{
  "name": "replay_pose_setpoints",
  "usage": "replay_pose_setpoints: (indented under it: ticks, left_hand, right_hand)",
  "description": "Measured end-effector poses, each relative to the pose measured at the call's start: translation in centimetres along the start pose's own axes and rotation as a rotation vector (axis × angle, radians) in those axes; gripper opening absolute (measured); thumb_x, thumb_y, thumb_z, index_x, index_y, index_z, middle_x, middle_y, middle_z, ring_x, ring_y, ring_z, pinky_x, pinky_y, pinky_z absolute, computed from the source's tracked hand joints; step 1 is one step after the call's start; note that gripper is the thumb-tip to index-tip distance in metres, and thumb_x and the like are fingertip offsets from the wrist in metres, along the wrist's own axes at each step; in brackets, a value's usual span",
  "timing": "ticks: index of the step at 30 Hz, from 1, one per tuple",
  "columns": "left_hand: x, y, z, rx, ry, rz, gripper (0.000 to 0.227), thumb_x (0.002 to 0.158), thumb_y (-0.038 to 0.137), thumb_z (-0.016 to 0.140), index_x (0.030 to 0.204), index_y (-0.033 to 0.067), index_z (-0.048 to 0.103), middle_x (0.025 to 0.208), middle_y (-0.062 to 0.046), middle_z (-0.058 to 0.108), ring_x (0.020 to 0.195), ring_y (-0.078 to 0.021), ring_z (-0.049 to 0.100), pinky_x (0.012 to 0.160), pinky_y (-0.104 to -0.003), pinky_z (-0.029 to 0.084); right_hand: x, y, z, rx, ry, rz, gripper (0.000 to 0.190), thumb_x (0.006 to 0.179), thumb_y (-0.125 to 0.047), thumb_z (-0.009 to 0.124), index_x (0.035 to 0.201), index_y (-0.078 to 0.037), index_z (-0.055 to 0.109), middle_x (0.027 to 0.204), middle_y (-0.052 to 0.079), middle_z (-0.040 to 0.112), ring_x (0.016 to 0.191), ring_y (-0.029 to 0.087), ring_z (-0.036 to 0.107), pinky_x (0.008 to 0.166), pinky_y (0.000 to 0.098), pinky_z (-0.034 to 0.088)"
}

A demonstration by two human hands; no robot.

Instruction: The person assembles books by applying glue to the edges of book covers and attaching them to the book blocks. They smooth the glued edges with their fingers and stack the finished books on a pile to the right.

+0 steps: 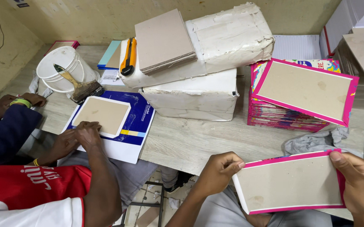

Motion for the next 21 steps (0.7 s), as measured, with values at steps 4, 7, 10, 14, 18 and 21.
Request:
replay_pose_setpoints:
  ticks: [4, 7, 10, 14, 18, 21]
  left_hand:
    - [0.3, -0.3, -0.1, -0.082, 0.119, -0.045, 0.030, 0.105, 0.030, 0.076, 0.082, 0.0143, 0.064, 0.076, 0.007, 0.063, 0.070, -0.0033, 0.049, 0.062, -0.025, 0.037]
    - [0.2, -0.3, 0.3, -0.116, 0.127, -0.009, 0.026, 0.106, 0.028, 0.072, 0.085, 0.0143, 0.068, 0.076, 0.008, 0.063, 0.069, -0.0035, 0.047, 0.062, -0.026, 0.037]
    - [-0.2, 0.6, 1.0, -0.140, 0.058, 0.038, 0.021, 0.110, 0.019, 0.061, 0.110, 0.0091, 0.079, 0.097, 0.001, 0.077, 0.088, -0.0073, 0.067, 0.079, -0.025, 0.052]
    - [-0.9, 1.8, 1.7, -0.058, 0.063, 0.036, 0.020, 0.109, 0.019, 0.061, 0.105, 0.0108, 0.078, 0.099, 0.002, 0.077, 0.090, -0.0072, 0.066, 0.079, -0.026, 0.050]
    - [-0.8, 2.2, 4.2, 0.075, -0.034, 0.048, 0.022, 0.111, 0.024, 0.059, 0.106, 0.0127, 0.078, 0.088, 0.004, 0.073, 0.078, -0.0072, 0.060, 0.070, -0.028, 0.046]
    - [-0.6, 1.8, 5.3, 0.115, -0.132, 0.081, 0.026, 0.114, 0.027, 0.055, 0.112, 0.0146, 0.077, 0.105, 0.003, 0.078, 0.097, -0.0104, 0.069, 0.086, -0.028, 0.051]
  right_hand:
    - [1.7, 3.7, -1.4, 0.024, 0.010, -0.055, 0.034, 0.130, -0.027, 0.063, 0.116, 0.002, 0.075, 0.090, 0.013, 0.067, 0.074, 0.021, 0.055, 0.063, 0.0336, 0.041]
    - [2.9, 6.5, -1.9, 0.139, -0.017, -0.002, 0.034, 0.129, -0.031, 0.065, 0.119, 0.000, 0.073, 0.091, 0.014, 0.068, 0.074, 0.022, 0.058, 0.061, 0.0342, 0.043]
    - [3.3, 7.6, -2.2, 0.215, -0.028, 0.007, 0.034, 0.127, -0.030, 0.063, 0.132, 0.002, 0.071, 0.110, 0.023, 0.073, 0.090, 0.032, 0.068, 0.079, 0.0421, 0.055]
    - [-2.4, -2.2, -0.8, -0.282, 0.159, -0.525, 0.034, 0.120, -0.019, 0.075, 0.144, 0.005, 0.068, 0.132, 0.024, 0.067, 0.117, 0.036, 0.061, 0.101, 0.0470, 0.048]
    - [-6.7, -3.9, 8.8, -0.600, -0.388, -0.527, 0.048, 0.089, -0.040, 0.075, 0.135, -0.023, 0.077, 0.140, -0.003, 0.078, 0.136, 0.018, 0.066, 0.119, 0.0368, 0.045]
    - [-6.7, -3.5, 11.5, -0.639, -0.521, -0.392, 0.022, 0.093, -0.043, 0.070, 0.100, -0.034, 0.089, 0.097, -0.021, 0.094, 0.087, 0.007, 0.084, 0.082, 0.0269, 0.057]
Point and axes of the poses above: each hand's wrist, its own x-axis towards the middle knuckle, its own z-axis out of the palm, y = z × x, the point moved 9 cm from there along x, towards the middle knuckle
